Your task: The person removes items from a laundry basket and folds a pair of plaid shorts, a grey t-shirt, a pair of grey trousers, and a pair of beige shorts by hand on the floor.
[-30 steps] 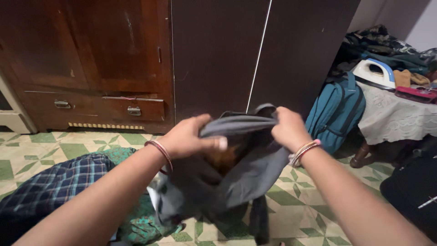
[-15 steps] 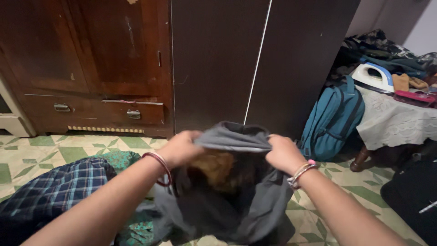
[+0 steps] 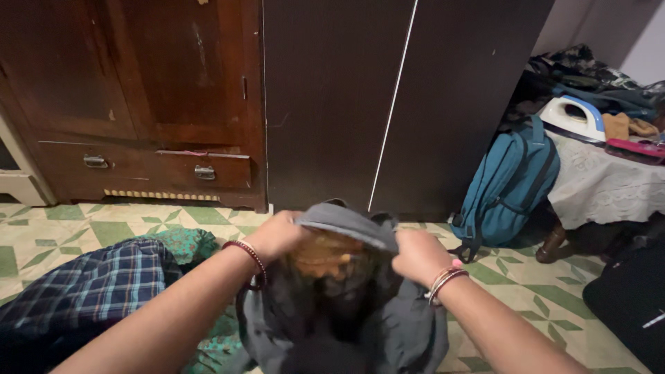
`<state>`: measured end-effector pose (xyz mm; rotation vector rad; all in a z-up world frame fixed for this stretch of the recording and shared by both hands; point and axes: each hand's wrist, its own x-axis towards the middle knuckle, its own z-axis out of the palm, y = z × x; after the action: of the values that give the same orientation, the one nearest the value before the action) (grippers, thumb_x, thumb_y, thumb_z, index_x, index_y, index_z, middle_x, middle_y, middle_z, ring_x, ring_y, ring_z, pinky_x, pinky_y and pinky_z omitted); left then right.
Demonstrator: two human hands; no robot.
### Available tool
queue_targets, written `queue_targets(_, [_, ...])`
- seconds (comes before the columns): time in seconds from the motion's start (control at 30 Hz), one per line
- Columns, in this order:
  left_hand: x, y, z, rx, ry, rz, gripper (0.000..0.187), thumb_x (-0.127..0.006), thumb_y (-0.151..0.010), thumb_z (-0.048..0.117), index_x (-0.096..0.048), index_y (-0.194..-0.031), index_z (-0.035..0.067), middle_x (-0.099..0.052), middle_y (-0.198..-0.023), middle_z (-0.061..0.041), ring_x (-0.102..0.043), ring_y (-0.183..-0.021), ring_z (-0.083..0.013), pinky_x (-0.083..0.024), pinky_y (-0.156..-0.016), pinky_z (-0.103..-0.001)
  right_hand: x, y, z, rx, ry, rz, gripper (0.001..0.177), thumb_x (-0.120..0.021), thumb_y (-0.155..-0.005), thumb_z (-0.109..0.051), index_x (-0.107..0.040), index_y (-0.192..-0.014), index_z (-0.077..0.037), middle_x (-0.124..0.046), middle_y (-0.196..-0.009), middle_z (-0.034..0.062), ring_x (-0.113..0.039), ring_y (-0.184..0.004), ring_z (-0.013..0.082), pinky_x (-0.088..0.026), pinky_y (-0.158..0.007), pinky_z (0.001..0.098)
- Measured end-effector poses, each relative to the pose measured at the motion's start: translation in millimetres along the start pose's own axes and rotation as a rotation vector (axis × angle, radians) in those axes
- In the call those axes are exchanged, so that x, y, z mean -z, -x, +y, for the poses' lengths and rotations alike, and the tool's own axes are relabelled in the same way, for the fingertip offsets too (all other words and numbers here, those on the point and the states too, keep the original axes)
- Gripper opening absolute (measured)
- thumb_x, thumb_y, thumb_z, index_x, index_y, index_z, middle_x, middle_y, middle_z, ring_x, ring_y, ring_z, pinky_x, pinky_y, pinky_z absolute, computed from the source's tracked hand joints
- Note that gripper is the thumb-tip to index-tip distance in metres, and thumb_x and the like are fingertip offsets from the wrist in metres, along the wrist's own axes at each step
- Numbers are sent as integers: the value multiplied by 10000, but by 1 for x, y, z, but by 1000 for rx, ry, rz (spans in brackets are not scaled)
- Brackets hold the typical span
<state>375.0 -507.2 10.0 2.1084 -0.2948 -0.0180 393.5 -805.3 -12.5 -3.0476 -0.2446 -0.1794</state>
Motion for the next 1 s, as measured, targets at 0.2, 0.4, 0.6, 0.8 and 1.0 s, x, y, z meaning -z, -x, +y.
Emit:
queue_targets(0.2, [-3, 11, -3, 76, -851, -168, 546, -851, -719, 458, -772, -1090, 66, -726, -1093, -185, -698, -1062, -336, -544, -956, -408, -28, -22, 22, -27, -1065, 30, 344, -532, -813, -79, -757, -1068, -20, -781, -948, 130, -702, -924, 244, -556, -832, 401])
queue_targets(0.4, [7, -34, -79, 93, -282, 226, 317, -613, -876, 192, -783, -1108, 59, -761, -1004, -211, -720, -944, -364, -563, -850, -455, 16, 16, 4, 264, -822, -197, 591, -910, -652, -126, -631, -1170, -74, -747, -1049, 51, -700, -991, 192, -528, -911, 345])
queue_targets(0.6, [3, 1, -31, 254, 109, -240, 382, -755, -801, 274, -780, -1070, 4, -788, -965, -128, -715, -836, -225, -561, -776, -343, -39, 4, 12, -96, -219, 144, 288, -661, -815, -80, -731, -1089, -26, -738, -1041, 191, -697, -998, 331, -551, -930, 436])
queue_targets(0.8, [-8, 8, -59, 292, -792, -332, 451, -816, -734, 347, -765, -1033, 13, -767, -1040, -207, -743, -968, -324, -585, -888, -404, -46, 2, 10, -412, -1583, -224, 297, -491, -955, -35, -676, -1184, 0, -736, -1122, 146, -717, -950, 230, -581, -859, 424])
queue_targets(1.0, [-6, -52, -182, 285, -475, 102, 451, -612, -877, 374, -759, -1091, 5, -747, -1099, -240, -722, -1035, -349, -557, -923, -410, -7, 30, 12, -155, -1457, -701, 467, -707, -841, -43, -604, -1296, -53, -747, -1226, 92, -729, -1068, 170, -573, -976, 340])
